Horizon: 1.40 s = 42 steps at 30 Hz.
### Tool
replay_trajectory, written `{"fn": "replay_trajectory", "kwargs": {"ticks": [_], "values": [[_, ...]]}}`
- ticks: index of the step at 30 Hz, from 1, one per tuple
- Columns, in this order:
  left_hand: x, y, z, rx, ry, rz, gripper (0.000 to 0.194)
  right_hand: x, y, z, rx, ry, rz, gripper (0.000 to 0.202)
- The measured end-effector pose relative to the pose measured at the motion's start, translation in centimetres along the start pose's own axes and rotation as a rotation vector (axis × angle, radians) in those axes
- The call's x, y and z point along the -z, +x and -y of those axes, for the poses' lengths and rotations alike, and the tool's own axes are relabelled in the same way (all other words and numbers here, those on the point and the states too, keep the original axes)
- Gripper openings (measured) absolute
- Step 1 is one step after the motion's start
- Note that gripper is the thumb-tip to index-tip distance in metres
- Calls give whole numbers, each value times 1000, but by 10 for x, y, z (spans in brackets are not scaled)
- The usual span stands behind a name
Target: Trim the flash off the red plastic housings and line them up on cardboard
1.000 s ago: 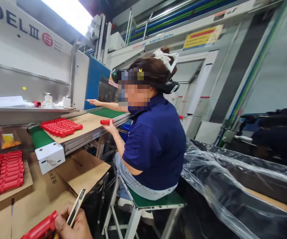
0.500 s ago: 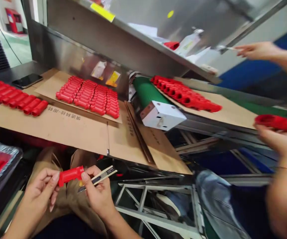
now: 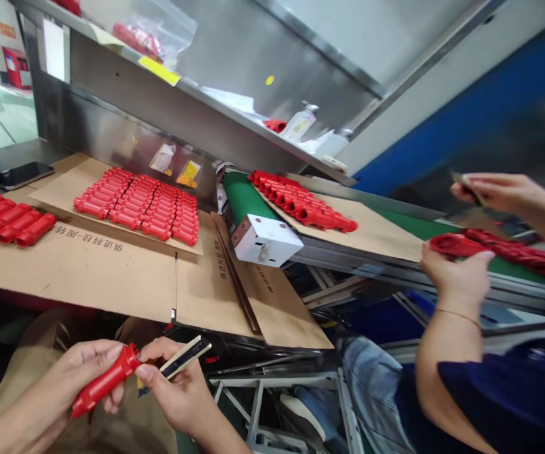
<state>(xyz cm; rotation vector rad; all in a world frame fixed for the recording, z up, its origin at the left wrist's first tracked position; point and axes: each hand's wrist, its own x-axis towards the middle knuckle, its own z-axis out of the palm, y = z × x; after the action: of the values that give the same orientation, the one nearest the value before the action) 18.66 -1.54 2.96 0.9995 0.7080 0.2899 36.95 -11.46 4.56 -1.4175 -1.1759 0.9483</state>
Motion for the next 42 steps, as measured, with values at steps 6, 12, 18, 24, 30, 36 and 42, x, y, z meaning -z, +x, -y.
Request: {"fn": "replay_trajectory", "kwargs": {"ticks": [6, 12, 18, 24, 30, 36, 42], "values": [[-14, 38, 6, -377, 410, -150, 55, 29, -6, 1, 47, -58, -243, 22], [-45, 64, -5, -911, 855, -272, 32, 63, -29, 11, 289, -335, -335, 39], [-88, 111, -61, -1423, 1122, -201, 29, 107, -26, 42, 320, -551, -478, 39], [-148, 163, -148, -1873, 1221, 80, 36, 158, -27, 100, 321, -517, -676, 39], [-217, 170, -184, -1922, 1016, 216, 30, 213, -25, 127, 321, -406, -795, 36], [-240, 185, -163, -1796, 876, 198, 28, 242, -19, 111, 241, 16, -696, 48], [-241, 197, -145, -1718, 879, 127, 29, 243, -19, 89, 147, 87, -657, 58]]}}
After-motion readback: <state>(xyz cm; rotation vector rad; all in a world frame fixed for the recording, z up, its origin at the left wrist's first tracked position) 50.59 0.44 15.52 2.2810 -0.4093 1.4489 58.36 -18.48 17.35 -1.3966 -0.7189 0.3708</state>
